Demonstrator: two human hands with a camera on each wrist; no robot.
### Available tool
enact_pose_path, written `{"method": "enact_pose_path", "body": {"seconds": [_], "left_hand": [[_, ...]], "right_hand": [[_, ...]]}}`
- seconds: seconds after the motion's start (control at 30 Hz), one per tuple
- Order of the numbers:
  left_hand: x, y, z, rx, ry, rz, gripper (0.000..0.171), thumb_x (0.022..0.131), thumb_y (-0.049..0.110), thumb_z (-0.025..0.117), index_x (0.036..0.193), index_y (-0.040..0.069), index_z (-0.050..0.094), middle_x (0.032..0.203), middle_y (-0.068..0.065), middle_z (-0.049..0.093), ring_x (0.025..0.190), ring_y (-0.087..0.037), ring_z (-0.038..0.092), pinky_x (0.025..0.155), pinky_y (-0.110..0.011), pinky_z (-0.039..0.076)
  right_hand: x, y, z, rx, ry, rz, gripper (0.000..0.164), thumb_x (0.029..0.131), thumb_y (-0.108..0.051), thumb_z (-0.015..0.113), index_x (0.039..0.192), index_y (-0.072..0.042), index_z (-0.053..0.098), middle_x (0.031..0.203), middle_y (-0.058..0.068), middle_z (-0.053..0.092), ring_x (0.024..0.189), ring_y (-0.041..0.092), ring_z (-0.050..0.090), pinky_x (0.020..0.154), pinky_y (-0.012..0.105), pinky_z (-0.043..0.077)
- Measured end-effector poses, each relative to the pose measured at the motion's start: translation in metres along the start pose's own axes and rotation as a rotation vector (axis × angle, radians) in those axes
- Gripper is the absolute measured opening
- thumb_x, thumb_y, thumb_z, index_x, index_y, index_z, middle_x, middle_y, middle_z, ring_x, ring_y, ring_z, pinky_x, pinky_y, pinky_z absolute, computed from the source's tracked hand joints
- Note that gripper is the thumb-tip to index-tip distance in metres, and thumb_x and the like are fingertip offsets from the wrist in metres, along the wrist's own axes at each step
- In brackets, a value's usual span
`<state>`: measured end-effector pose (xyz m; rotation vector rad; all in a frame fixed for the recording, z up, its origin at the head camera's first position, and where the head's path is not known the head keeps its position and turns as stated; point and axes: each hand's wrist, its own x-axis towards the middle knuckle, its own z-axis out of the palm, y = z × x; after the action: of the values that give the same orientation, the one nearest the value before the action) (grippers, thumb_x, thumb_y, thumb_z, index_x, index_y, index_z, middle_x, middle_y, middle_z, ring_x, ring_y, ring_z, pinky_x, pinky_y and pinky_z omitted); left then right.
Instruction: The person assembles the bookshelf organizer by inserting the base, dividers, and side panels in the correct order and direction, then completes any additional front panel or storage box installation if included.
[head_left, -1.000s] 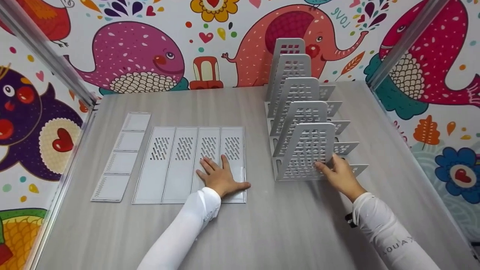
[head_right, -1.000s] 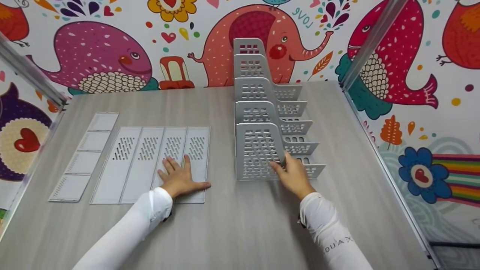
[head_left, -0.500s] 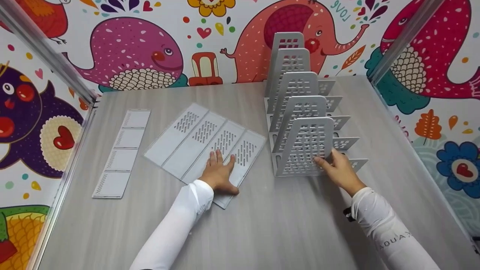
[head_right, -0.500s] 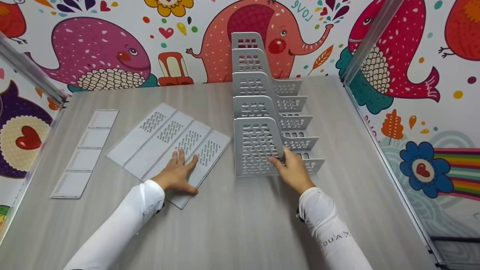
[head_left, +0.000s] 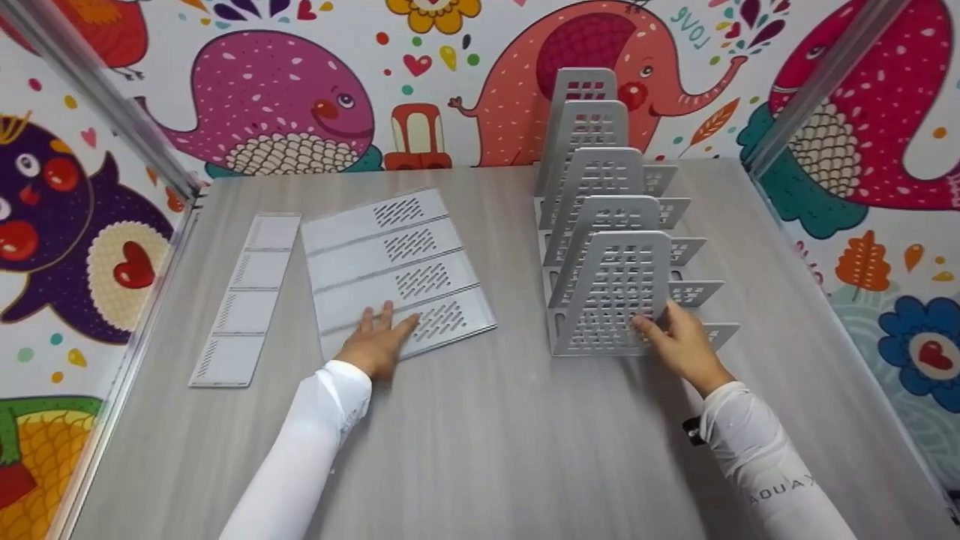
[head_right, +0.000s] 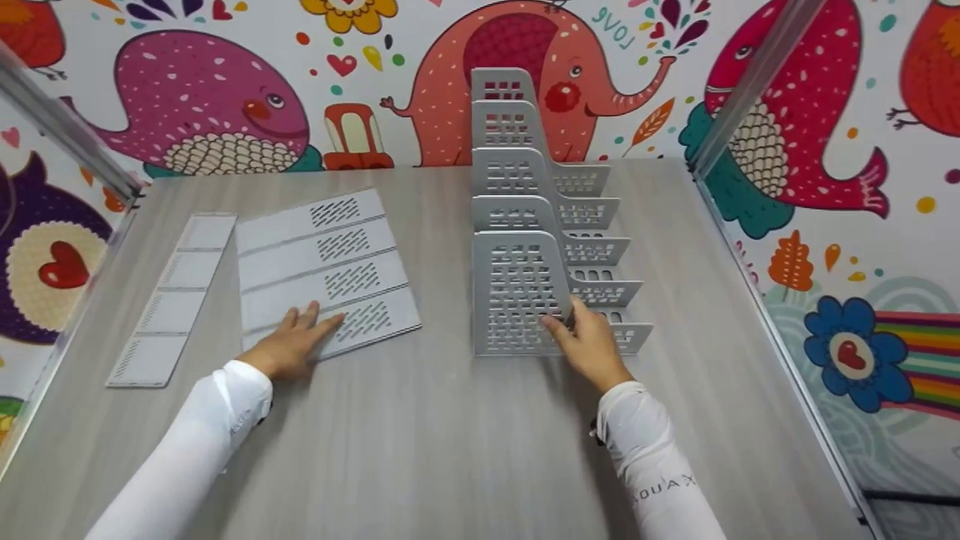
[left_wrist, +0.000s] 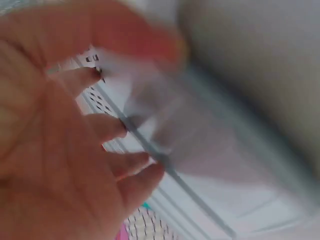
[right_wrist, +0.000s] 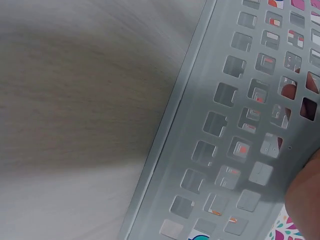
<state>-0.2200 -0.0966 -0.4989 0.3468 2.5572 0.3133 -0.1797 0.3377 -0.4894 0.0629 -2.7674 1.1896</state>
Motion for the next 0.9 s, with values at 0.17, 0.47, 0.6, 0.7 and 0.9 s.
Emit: {"method": "enact_pose_path", "body": {"seconds": [0.17,0.47,0.6,0.7,0.9], "left_hand": [[0.002,-0.007,0.002,-0.034,0.073,0.001,0.079,0.083,-0.015,0.048,0.149,0.024,0.03,0.158,-0.024,0.006,0.142,-0.055,0.001,0.108,-0.065,0.026],[0.006,-0.001,0.009,0.098,0.136,0.112,0.066,0.088,-0.012,0.046,0.146,0.019,0.037,0.156,-0.028,0.016,0.138,-0.06,0.013,0.109,-0.062,0.028],[0.007,0.008,0.012,0.086,0.166,0.125,0.062,0.089,-0.011,0.045,0.144,0.019,0.039,0.155,-0.028,0.018,0.137,-0.06,0.014,0.11,-0.063,0.027],[0.008,0.013,0.014,0.094,0.178,0.108,0.061,0.089,-0.012,0.045,0.143,0.018,0.039,0.154,-0.029,0.019,0.136,-0.061,0.016,0.108,-0.063,0.03],[0.008,0.012,0.021,0.12,0.186,0.095,0.061,0.09,-0.009,0.047,0.144,0.016,0.038,0.154,-0.03,0.019,0.136,-0.061,0.016,0.109,-0.062,0.029]], "right_hand": [[-0.003,0.002,-0.005,0.0,0.019,-0.025,0.027,0.089,-0.013,0.065,0.111,0.002,0.061,0.099,0.019,0.072,0.083,-0.011,0.056,0.074,0.016,0.047],[-0.018,-0.028,0.002,0.388,0.163,0.068,0.042,0.079,0.008,0.069,0.116,-0.003,0.054,0.093,-0.019,0.065,0.086,-0.005,0.061,0.077,0.012,0.049],[-0.017,-0.041,0.014,0.428,0.293,0.045,0.04,0.074,0.007,0.074,0.107,-0.008,0.056,0.087,-0.022,0.065,0.081,-0.002,0.063,0.074,0.013,0.049],[-0.012,-0.038,0.017,0.421,0.31,0.004,0.035,0.075,0.007,0.073,0.103,-0.007,0.058,0.085,-0.023,0.066,0.078,-0.004,0.064,0.071,0.012,0.049],[-0.002,-0.036,0.008,0.46,0.228,-0.085,0.035,0.075,0.012,0.07,0.103,-0.007,0.061,0.084,-0.019,0.069,0.074,-0.003,0.066,0.065,0.014,0.052]]}}
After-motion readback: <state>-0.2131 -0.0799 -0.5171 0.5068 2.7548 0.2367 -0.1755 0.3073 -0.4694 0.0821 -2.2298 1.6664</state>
